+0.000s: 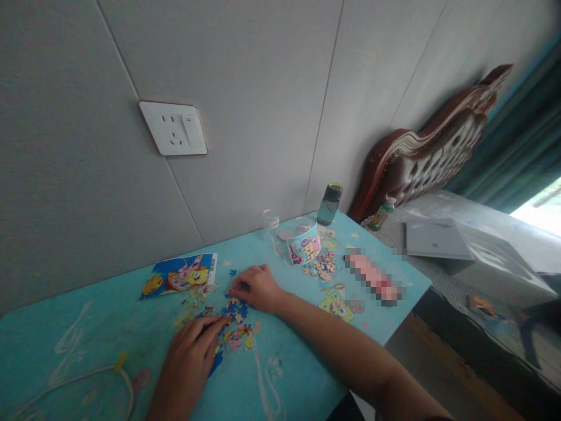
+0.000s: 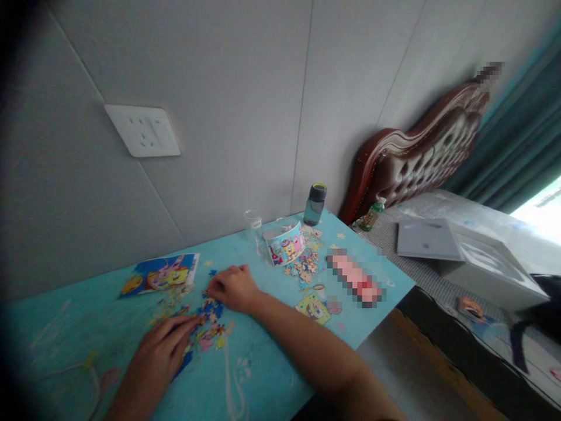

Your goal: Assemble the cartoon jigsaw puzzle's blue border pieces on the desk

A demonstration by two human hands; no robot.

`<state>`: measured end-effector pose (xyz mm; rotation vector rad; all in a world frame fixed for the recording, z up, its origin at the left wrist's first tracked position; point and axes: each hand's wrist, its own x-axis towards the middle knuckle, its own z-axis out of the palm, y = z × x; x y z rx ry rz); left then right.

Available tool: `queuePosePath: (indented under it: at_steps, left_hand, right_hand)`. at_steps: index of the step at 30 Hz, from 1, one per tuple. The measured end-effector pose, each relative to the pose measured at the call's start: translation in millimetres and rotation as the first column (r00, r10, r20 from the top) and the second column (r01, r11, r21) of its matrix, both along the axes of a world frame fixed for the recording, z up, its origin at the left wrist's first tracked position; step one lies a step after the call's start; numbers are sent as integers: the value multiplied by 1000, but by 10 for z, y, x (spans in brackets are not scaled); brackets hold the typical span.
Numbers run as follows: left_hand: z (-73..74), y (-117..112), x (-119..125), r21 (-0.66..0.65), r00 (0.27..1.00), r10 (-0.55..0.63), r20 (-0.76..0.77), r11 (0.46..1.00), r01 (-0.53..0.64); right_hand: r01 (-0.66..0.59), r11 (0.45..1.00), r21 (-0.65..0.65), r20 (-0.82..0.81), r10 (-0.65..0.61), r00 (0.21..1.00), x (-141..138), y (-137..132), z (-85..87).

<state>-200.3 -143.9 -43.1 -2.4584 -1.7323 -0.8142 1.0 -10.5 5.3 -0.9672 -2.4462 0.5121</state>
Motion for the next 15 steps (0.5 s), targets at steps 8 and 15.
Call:
queuePosePath:
  at_steps: [8,15]
  left_hand:
    - [-27,2,-74,22,999,32,-40,999,-31]
    - [-68,29,-114,54,995,93,23,994,-94]
  right_hand:
    - [-66,995,75,-27,68,997,-25,6,-75]
    - [-143,983,114,-100,154,983,-59,-38,-105]
